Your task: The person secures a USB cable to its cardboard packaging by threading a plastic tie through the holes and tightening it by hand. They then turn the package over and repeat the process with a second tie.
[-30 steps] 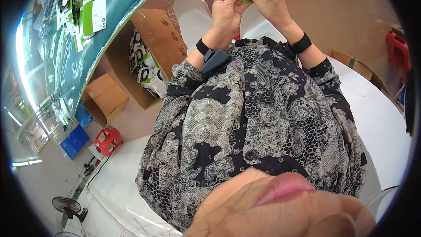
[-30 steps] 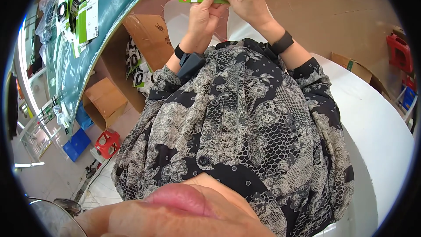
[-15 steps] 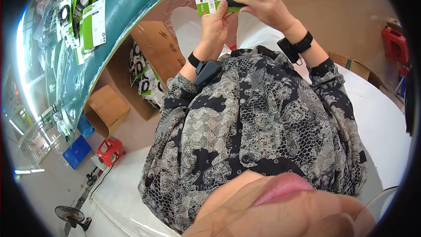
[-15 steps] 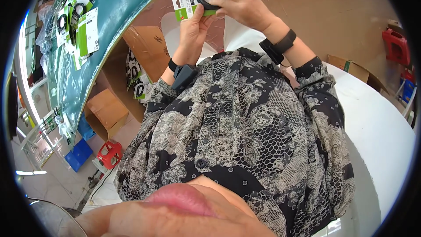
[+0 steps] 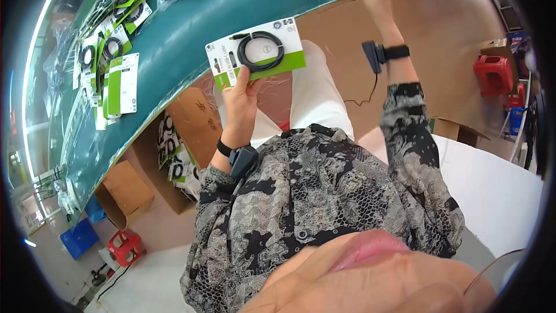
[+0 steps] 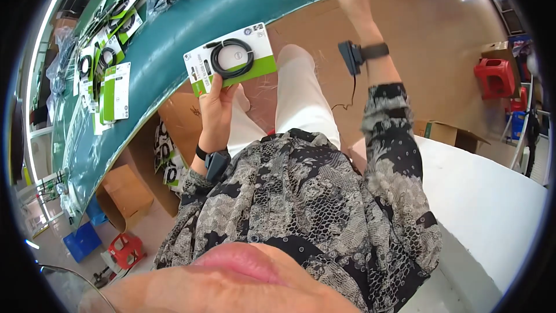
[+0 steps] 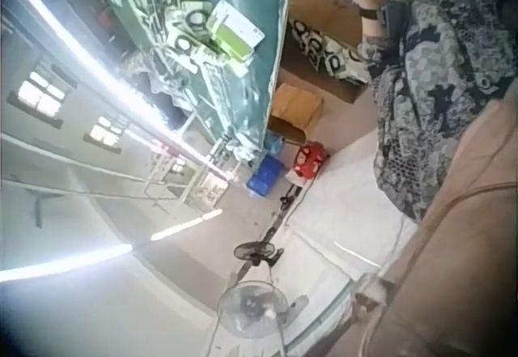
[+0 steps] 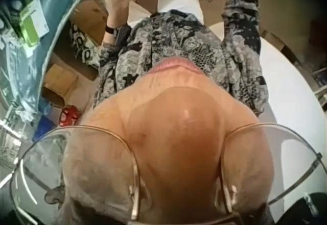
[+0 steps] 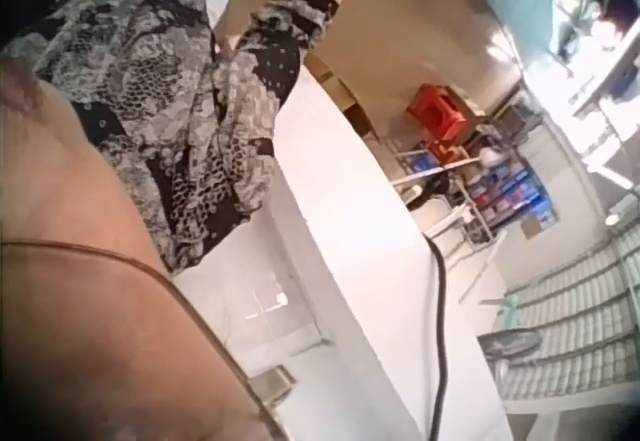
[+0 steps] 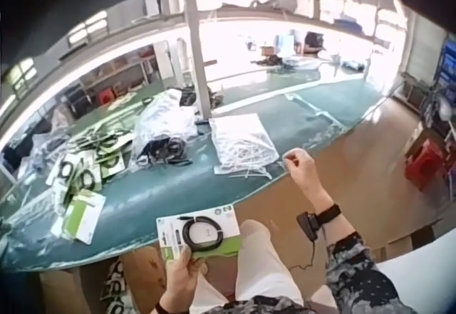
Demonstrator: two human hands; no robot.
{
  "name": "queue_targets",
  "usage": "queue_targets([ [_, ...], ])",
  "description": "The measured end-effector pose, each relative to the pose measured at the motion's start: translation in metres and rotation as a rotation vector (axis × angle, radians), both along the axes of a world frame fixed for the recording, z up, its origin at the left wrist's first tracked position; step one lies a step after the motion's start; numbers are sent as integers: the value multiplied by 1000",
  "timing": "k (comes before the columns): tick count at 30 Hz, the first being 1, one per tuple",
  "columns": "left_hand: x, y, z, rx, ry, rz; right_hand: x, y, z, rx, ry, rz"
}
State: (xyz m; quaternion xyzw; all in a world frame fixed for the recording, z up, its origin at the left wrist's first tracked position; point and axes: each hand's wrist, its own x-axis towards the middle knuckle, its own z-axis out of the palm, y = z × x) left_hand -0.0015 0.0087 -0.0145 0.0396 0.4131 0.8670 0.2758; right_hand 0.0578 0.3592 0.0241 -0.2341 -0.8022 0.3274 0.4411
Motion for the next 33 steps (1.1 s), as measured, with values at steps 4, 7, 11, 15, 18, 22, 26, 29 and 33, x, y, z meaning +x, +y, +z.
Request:
queue_targets([
  [4, -2, -7, -1, 12, -34, 15, -47, 17, -20, 175, -239, 309],
  [7, 3, -7, -1, 31, -23, -6, -66, 4, -29, 426, -289, 350],
  [11, 1, -4, -3, -12, -94, 8, -72, -7, -28, 663, -380, 244],
  [15, -14, 9, -15, 85, -210, -19, -60, -5, -19, 687, -446, 320],
  [18, -22, 10, -14, 333, -362, -106, -28, -48, 20, 475, -264, 548],
  [22, -18, 33, 25, 440, -584, -100, 21, -98, 16, 30, -161, 576],
  [26, -20, 35, 34, 701, -848, -301, 37, -147, 19, 85, -86, 562],
  [29, -13, 34, 39, 761, -943, -310, 36, -157, 17, 165, -36, 540],
  [33, -6, 34, 41, 764, -916, -319, 34, -156, 15, 238, -8, 546],
])
